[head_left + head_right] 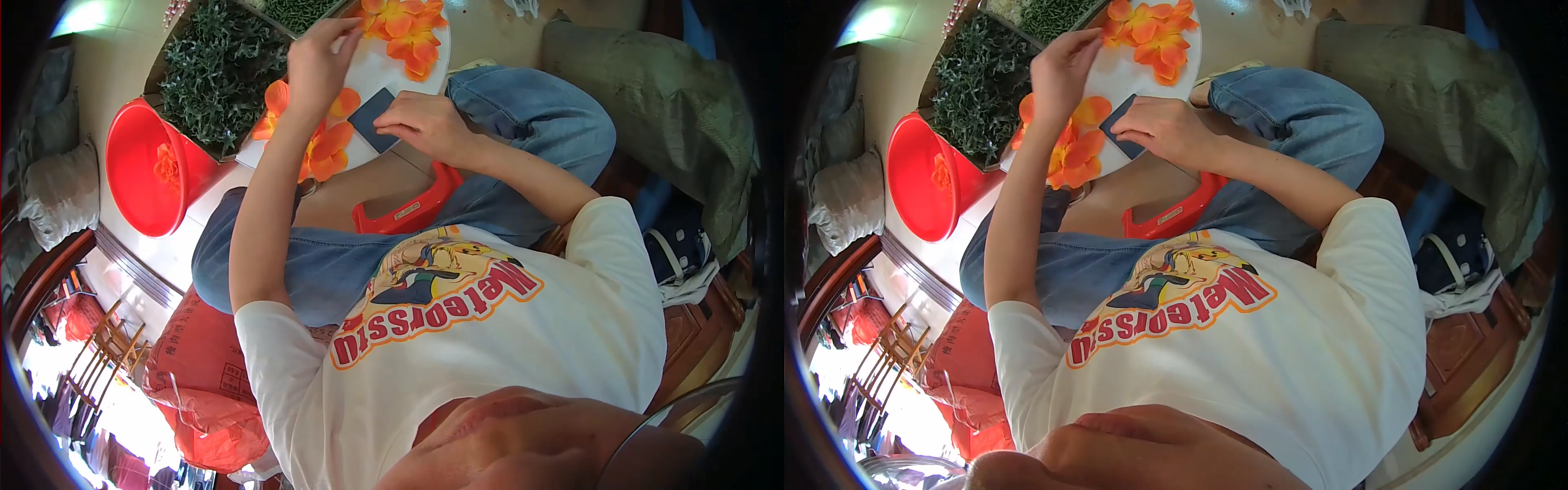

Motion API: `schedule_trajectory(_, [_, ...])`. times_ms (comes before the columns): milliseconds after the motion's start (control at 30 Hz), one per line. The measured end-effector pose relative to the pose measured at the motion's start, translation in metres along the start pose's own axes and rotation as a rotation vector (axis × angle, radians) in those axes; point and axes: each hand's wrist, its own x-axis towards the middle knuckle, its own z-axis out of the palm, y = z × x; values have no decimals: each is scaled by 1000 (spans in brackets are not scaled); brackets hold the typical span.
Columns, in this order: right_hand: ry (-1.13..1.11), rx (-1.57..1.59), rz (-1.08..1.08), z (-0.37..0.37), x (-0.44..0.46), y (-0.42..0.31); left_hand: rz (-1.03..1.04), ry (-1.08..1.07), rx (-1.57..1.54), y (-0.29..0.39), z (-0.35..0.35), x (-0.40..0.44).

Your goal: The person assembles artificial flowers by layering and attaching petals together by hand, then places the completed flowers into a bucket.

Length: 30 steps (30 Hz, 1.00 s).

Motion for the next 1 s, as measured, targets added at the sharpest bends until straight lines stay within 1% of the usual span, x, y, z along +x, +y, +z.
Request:
schedule_trajectory(100, [21, -16, -45, 0, 1, 0, 163, -84, 153, 6, 22, 8])
schedule_trajectory(133, [27, -19, -56, 1, 0, 1, 148, -129, 191, 9, 29, 8])
schedule_trajectory(233, [40, -16, -77, 1, 0, 1, 187, -96, 251, 8, 52, 13])
schedule_trajectory(367, [59, 3, -98, 2, -1, 4, 159, -72, 296, -5, 62, 15])
schedule_trajectory(467, [57, 30, -60, 3, -3, 3, 99, -63, 281, -9, 57, 12])
schedule_trajectory(567, [29, 36, -54, 1, -5, 0, 109, -27, 235, -11, 50, 8])
schedule_trajectory(667, [70, 106, -28, -11, -6, -3, 113, -33, 236, -12, 47, 1])
schedule_trajectory(767, [181, -63, 124, -21, -9, 35, 137, -32, 245, -15, 45, -7])
schedule_trajectory(867, [230, -356, 186, -37, 5, 62, 105, -53, 241, -15, 46, -12])
schedule_trajectory(967, [179, -588, 194, -31, 11, 74, -9, -58, 182, -11, 46, -11])
schedule_trajectory(1000, [131, -595, 196, -31, 8, 82, -22, -50, 187, -10, 46, -10])
